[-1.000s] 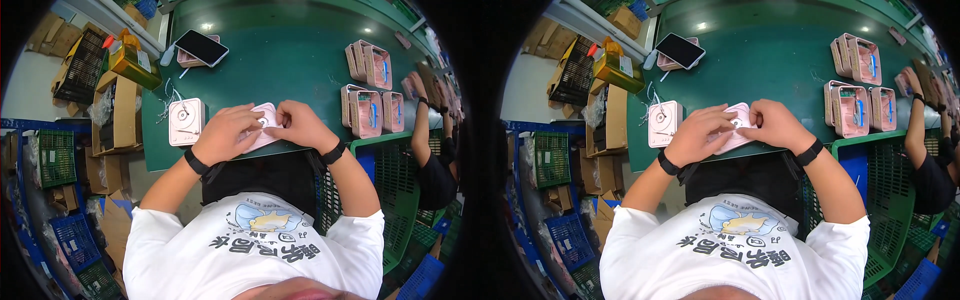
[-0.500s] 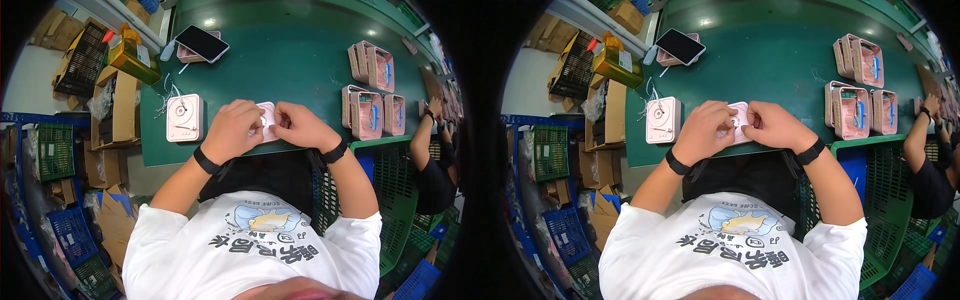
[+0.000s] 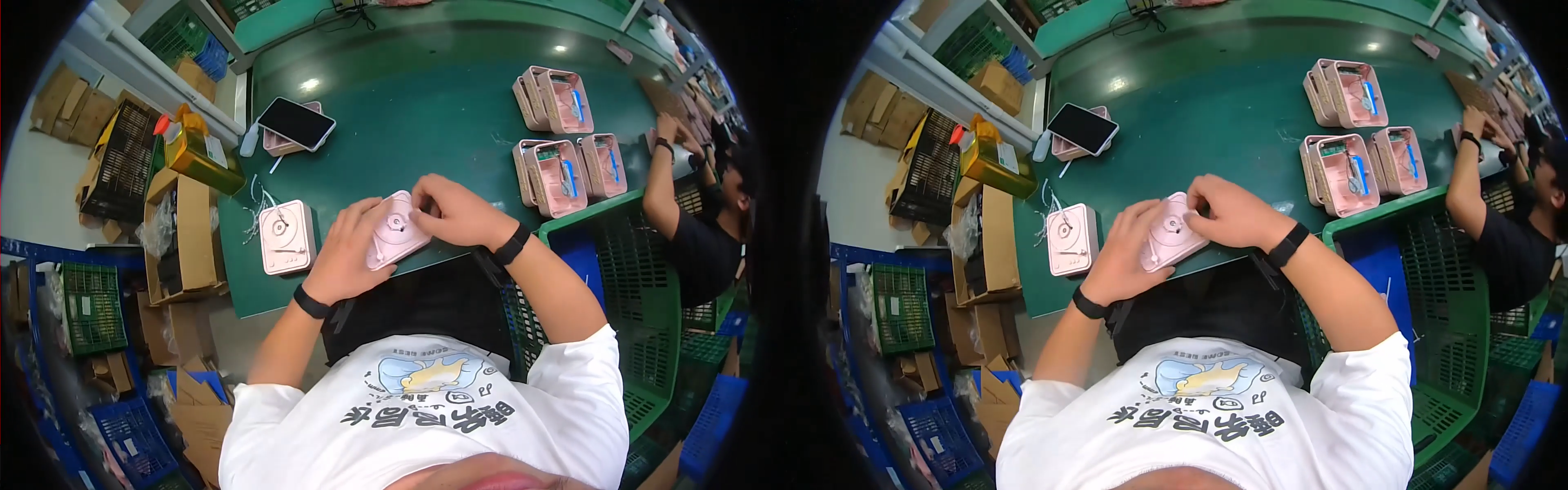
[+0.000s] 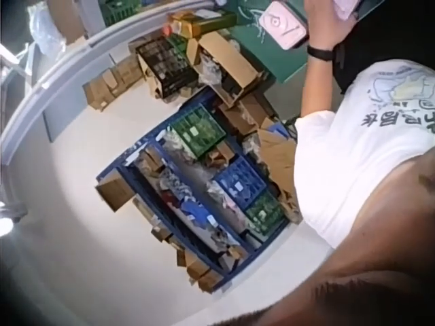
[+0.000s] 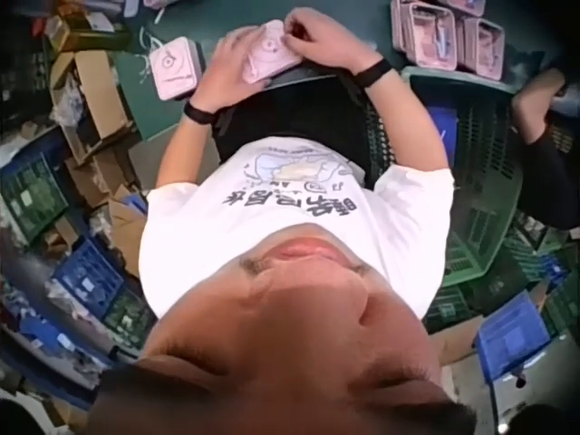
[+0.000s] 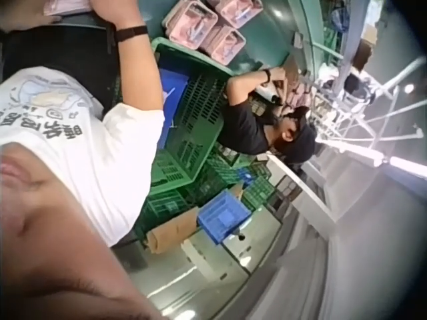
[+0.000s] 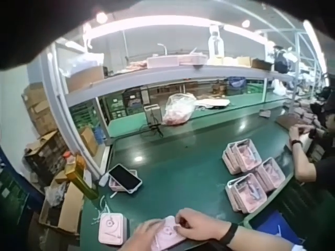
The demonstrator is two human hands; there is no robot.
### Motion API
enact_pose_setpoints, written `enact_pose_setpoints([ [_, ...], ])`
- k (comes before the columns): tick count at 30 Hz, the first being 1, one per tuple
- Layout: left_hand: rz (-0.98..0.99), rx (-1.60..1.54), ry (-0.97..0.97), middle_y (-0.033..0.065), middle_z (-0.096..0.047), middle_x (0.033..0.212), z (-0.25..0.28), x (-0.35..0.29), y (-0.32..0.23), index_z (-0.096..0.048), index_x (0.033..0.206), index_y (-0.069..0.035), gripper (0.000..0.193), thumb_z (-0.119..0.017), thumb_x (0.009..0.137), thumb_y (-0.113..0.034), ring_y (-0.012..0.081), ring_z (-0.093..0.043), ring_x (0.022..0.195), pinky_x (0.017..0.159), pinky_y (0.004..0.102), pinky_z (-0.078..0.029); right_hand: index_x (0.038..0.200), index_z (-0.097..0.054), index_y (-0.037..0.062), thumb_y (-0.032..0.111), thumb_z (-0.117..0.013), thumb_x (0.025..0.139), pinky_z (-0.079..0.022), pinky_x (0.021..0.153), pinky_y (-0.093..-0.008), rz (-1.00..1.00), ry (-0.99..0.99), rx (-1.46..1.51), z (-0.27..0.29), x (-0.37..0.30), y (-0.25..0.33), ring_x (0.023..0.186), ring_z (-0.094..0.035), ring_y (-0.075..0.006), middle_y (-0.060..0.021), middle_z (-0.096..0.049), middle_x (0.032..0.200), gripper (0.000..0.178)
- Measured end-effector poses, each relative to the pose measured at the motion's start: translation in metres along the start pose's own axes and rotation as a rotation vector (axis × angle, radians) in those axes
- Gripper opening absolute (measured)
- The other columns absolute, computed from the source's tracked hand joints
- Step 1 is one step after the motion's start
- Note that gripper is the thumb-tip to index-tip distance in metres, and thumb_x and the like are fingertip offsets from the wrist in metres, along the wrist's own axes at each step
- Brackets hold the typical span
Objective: The person assembles a pink device by placing a white component onto the base, inserting a small white part, and threading a cord through the assembly. They then place the assembled device into a green crate and repeat the process.
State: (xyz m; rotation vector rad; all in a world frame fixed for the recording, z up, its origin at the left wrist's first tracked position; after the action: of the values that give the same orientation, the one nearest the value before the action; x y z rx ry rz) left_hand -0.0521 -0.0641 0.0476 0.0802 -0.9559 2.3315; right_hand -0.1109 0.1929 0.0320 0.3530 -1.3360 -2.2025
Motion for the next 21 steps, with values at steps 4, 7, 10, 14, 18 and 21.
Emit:
enact_pose_setpoints([
  [4, 0.398, -0.981, -0.105, 0.0178, -0.063, 0.156, -0.001, 0.0, 0.016, -0.051, 0.167, -0.008, 0.081, -0.078, 0.101, -0.046, 0.0375, -0.066, 0.137, 0.116, 0.0513, -0.055, 0.145, -0.061, 0.0047, 0.029, -0.086, 0.096, -0.057, 0.089, -0.0348, 0.064, -0.243, 0.117, 0.013, 0.0, 0.011, 0.106, -0.065, -0.02, -0.0135, -0.064, 0.134, 0.06],
  [7, 0.501, -1.645, -0.027, 0.0154, -0.063, 0.159, -0.001, -0.003, 0.014, -0.05, 0.168, -0.01, 0.072, -0.064, 0.11, -0.051, 0.0353, -0.065, 0.141, 0.118, 0.052, -0.054, 0.158, -0.051, 0.0046, 0.034, -0.09, 0.092, -0.056, 0.102, -0.0399, 0.078, -0.186, 0.087, 0.012, -0.006, 0.021, 0.122, -0.063, -0.0266, -0.0178, -0.058, 0.149, 0.082],
  [10, 0.292, -1.95, 0.25, 0.0132, -0.062, 0.162, -0.008, 0.002, -0.001, -0.05, 0.169, -0.011, 0.067, -0.051, 0.117, -0.053, 0.033, -0.063, 0.146, 0.12, 0.0532, -0.053, 0.167, -0.042, 0.0041, 0.038, -0.096, 0.086, -0.053, 0.113, -0.0452, 0.211, -0.229, -0.072, 0.006, -0.01, 0.035, 0.136, -0.059, -0.0342, -0.0219, -0.051, 0.16, 0.103],
  [14, 0.432, -1.674, -0.24, 0.0141, -0.06, 0.164, -0.039, -0.004, -0.011, -0.05, 0.169, -0.01, 0.069, -0.049, 0.117, -0.055, 0.0328, -0.062, 0.15, 0.12, 0.056, -0.054, 0.172, -0.035, 0.0026, 0.042, -0.104, 0.072, -0.045, 0.126, -0.0531, 0.453, -0.343, -0.32, -0.017, -0.014, 0.053, 0.152, -0.049, -0.0464, -0.0274, -0.042, 0.171, 0.128],
  [18, 0.386, -1.598, -0.141, 0.0148, -0.059, 0.166, -0.044, -0.017, -0.013, -0.05, 0.167, -0.007, 0.071, -0.043, 0.118, -0.057, 0.033, -0.06, 0.152, 0.123, 0.057, -0.052, 0.172, -0.037, 0.0028, 0.042, -0.107, 0.062, -0.044, 0.126, -0.0567, 0.484, -0.23, -0.474, -0.004, -0.022, 0.089, 0.156, -0.045, -0.0498, -0.0266, -0.041, 0.173, 0.136],
  [21, 0.491, -1.821, -0.022, 0.0156, -0.058, 0.168, -0.044, -0.013, -0.019, -0.05, 0.166, -0.004, 0.075, -0.037, 0.119, -0.061, 0.0329, -0.061, 0.151, 0.129, 0.0539, -0.047, 0.169, -0.042, 0.0031, 0.041, -0.107, 0.061, -0.046, 0.124, -0.0562, 0.5, -0.032, -0.655, 0.007, -0.043, 0.131, 0.151, -0.05, -0.0496, -0.0244, -0.047, 0.168, 0.131],
])
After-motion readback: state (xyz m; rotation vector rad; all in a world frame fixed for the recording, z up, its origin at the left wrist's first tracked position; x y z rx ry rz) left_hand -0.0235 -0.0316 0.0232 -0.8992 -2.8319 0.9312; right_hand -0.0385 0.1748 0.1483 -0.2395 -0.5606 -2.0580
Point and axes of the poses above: each hand's wrist, its own x-axis towards the middle knuckle, its own z-axis out of the back of the hand, y = z × x, the point moved 2 cm from there along x, towards the middle knuckle
